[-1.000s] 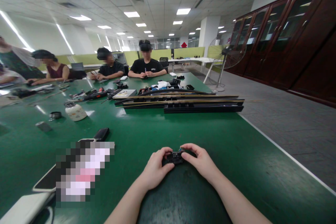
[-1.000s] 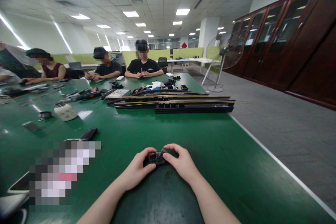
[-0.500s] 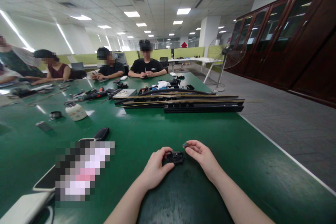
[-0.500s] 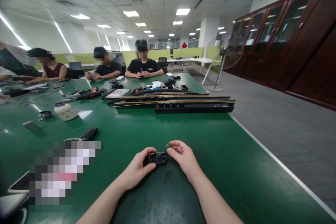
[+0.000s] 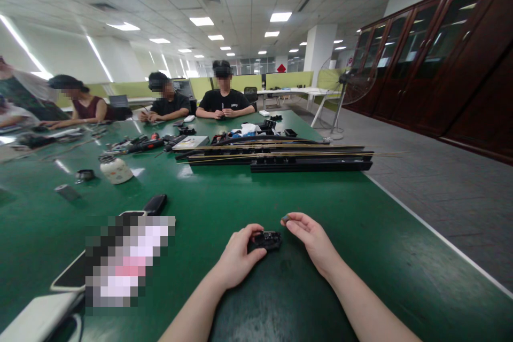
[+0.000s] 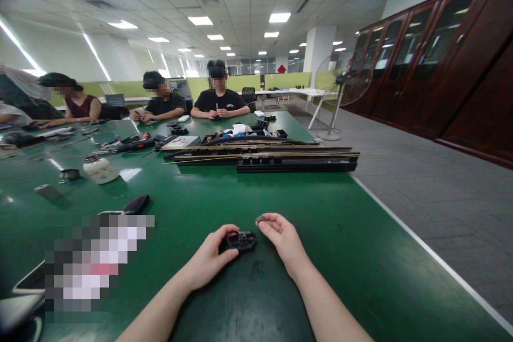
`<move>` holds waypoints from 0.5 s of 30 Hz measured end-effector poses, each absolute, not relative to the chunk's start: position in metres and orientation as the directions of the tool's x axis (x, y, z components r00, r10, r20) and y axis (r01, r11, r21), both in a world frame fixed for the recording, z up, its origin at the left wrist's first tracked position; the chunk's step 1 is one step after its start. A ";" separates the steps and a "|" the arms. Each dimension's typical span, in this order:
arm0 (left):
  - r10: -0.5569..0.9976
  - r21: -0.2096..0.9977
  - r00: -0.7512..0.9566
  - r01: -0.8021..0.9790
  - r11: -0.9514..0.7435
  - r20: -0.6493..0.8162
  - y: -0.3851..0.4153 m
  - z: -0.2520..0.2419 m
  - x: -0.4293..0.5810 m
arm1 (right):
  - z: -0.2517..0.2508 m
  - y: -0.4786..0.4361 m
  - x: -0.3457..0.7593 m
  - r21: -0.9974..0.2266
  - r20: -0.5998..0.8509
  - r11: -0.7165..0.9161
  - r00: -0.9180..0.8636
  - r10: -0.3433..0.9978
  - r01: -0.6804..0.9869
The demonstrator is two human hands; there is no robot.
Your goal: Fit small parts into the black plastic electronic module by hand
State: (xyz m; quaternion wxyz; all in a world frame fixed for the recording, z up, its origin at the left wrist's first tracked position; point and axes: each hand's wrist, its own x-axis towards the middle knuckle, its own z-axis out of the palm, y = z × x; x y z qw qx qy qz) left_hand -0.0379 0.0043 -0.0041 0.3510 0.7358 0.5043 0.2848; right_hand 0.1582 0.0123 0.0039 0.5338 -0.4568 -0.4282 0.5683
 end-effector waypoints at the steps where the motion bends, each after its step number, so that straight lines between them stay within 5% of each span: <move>1: 0.943 0.803 0.326 0.544 -0.241 0.062 0.004 -0.004 -0.038 | 0.004 0.012 0.158 -0.975 -0.061 -0.062 -0.012 0.998 -0.216; 15: 0.944 0.807 0.323 0.540 -0.239 0.064 0.004 -0.006 -0.038 | 0.002 0.014 0.160 -0.973 -0.063 -0.063 -0.005 0.998 -0.220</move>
